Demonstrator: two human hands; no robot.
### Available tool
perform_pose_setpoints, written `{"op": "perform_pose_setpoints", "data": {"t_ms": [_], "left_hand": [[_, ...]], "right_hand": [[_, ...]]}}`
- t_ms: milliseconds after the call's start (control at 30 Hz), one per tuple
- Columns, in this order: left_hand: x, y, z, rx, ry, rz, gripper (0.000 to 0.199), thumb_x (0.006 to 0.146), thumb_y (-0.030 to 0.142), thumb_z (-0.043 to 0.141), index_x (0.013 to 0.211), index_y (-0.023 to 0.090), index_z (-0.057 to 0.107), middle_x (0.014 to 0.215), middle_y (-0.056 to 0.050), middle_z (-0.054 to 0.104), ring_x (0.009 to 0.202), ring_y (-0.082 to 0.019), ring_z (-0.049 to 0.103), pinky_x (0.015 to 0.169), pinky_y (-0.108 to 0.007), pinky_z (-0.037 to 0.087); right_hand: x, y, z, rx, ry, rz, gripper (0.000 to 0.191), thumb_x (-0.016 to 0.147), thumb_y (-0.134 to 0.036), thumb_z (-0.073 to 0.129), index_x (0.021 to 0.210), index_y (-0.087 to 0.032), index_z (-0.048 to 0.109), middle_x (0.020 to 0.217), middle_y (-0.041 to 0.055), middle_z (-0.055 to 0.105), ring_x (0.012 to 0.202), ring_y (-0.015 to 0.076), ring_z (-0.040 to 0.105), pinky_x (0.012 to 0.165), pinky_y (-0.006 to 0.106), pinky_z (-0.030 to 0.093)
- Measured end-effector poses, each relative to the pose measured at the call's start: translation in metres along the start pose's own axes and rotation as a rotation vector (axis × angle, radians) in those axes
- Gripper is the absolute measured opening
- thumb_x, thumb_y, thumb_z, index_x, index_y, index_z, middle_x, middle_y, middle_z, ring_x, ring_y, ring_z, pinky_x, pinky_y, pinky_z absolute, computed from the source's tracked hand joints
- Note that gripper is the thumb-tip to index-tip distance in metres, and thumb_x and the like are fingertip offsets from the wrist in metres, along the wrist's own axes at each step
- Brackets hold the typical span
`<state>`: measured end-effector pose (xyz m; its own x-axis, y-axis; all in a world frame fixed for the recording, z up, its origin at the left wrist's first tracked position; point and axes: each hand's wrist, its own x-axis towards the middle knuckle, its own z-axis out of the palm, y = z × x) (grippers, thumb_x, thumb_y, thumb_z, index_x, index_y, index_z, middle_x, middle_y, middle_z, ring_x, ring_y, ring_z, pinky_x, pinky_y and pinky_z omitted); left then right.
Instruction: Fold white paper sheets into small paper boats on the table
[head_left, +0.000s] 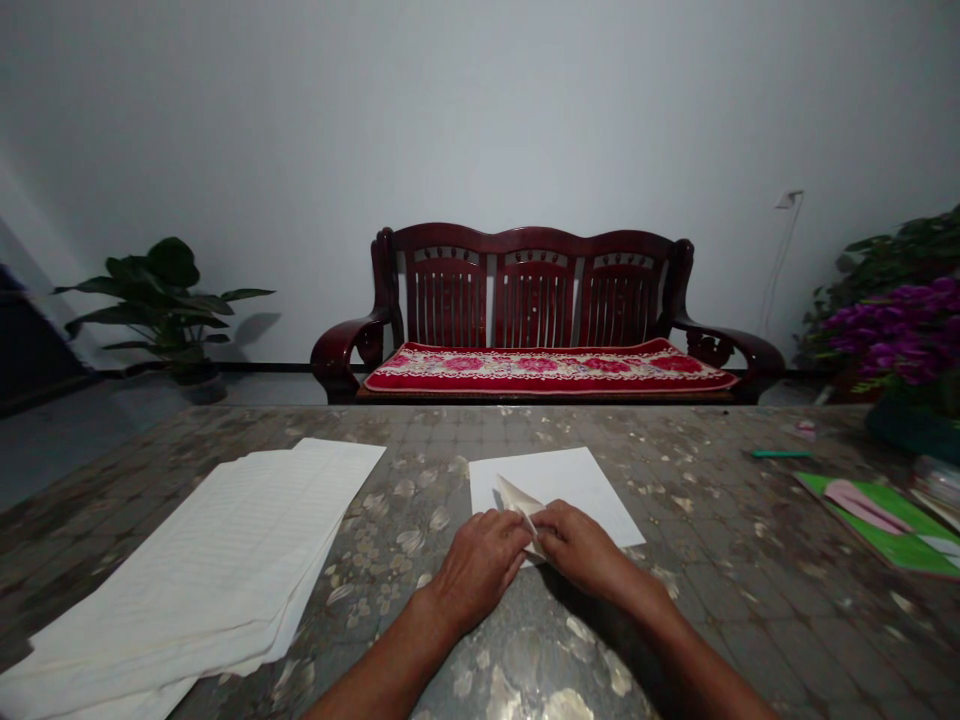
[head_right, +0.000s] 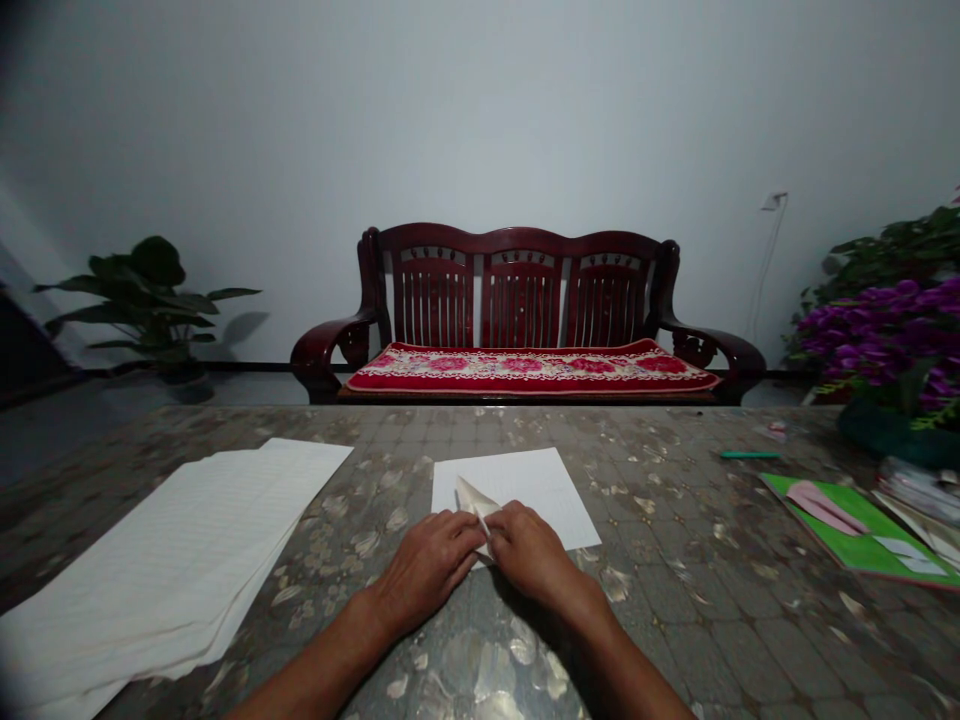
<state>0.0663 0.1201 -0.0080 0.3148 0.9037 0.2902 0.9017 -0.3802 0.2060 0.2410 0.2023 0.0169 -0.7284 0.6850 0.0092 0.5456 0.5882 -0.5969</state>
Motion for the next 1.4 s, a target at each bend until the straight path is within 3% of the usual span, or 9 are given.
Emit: {"op": "perform_pose_setpoints", "data": {"t_ms": [267, 500, 733, 1033, 1167, 1233, 1400], "left_hand": [[0.004, -0.005, 0.001, 0.097, -0.011, 0.039, 0.013, 0.097, 0.024, 0.057, 0.105, 0.023, 0.067, 0.100, -0.004, 0.069, 0.094, -0.023, 0.059, 0.080, -0.035, 0.044], [0.007, -0.005, 0.002, 0.125, 0.004, 0.022, 0.011, 0.098, 0.025, 0.056, 0.098, 0.021, 0.066, 0.104, -0.003, 0.069, 0.095, -0.022, 0.059, 0.081, -0.035, 0.044], [0.008, -0.004, 0.003, 0.077, 0.002, 0.084, 0.010, 0.099, 0.025, 0.055, 0.098, 0.021, 0.065, 0.102, -0.002, 0.069, 0.096, -0.021, 0.061, 0.083, -0.033, 0.045], [0.009, -0.001, 0.006, 0.089, 0.058, 0.060, 0.012, 0.098, 0.022, 0.056, 0.089, 0.019, 0.063, 0.091, -0.002, 0.067, 0.087, -0.021, 0.059, 0.077, -0.032, 0.045], [0.009, -0.001, 0.007, 0.092, 0.057, 0.057, 0.007, 0.096, 0.021, 0.058, 0.092, 0.020, 0.063, 0.093, -0.002, 0.067, 0.089, -0.021, 0.060, 0.077, -0.033, 0.046], [0.009, -0.001, 0.007, 0.084, 0.056, 0.051, 0.006, 0.096, 0.019, 0.058, 0.093, 0.020, 0.063, 0.095, -0.003, 0.068, 0.091, -0.022, 0.060, 0.079, -0.034, 0.046], [0.009, 0.000, 0.009, 0.065, 0.079, 0.031, 0.004, 0.094, 0.018, 0.061, 0.092, 0.021, 0.063, 0.096, -0.002, 0.068, 0.090, -0.021, 0.062, 0.078, -0.034, 0.048]], "right_hand": [[-0.003, 0.001, -0.001, -0.127, 0.051, 0.155, 0.041, 0.084, -0.014, 0.046, 0.114, -0.019, 0.074, 0.111, 0.0114, 0.071, 0.105, 0.0230, 0.065, 0.090, 0.028, 0.042], [-0.003, 0.000, -0.007, -0.186, 0.042, 0.223, 0.041, 0.086, -0.013, 0.046, 0.116, -0.018, 0.073, 0.111, 0.0120, 0.070, 0.104, 0.0223, 0.065, 0.089, 0.026, 0.041], [-0.003, 0.002, -0.003, -0.190, 0.042, 0.186, 0.041, 0.083, -0.010, 0.047, 0.113, -0.017, 0.074, 0.107, 0.0112, 0.070, 0.102, 0.0213, 0.064, 0.087, 0.024, 0.041], [-0.004, 0.003, -0.003, -0.248, 0.071, 0.175, 0.041, 0.081, -0.006, 0.047, 0.108, -0.018, 0.075, 0.102, 0.0108, 0.069, 0.098, 0.0213, 0.064, 0.084, 0.025, 0.040], [-0.004, 0.004, -0.007, -0.171, 0.085, 0.188, 0.044, 0.084, -0.012, 0.048, 0.124, -0.018, 0.068, 0.113, 0.0114, 0.069, 0.106, 0.0219, 0.063, 0.091, 0.027, 0.040], [-0.006, 0.005, -0.014, -0.119, 0.110, 0.180, 0.038, 0.088, -0.019, 0.048, 0.121, -0.018, 0.067, 0.116, 0.0103, 0.068, 0.109, 0.0221, 0.062, 0.093, 0.028, 0.040], [-0.021, 0.001, -0.029, -0.041, 0.128, 0.175, 0.023, 0.085, -0.032, 0.057, 0.105, -0.023, 0.063, 0.108, 0.0035, 0.063, 0.080, 0.0156, 0.063, 0.075, 0.027, 0.042]]}}
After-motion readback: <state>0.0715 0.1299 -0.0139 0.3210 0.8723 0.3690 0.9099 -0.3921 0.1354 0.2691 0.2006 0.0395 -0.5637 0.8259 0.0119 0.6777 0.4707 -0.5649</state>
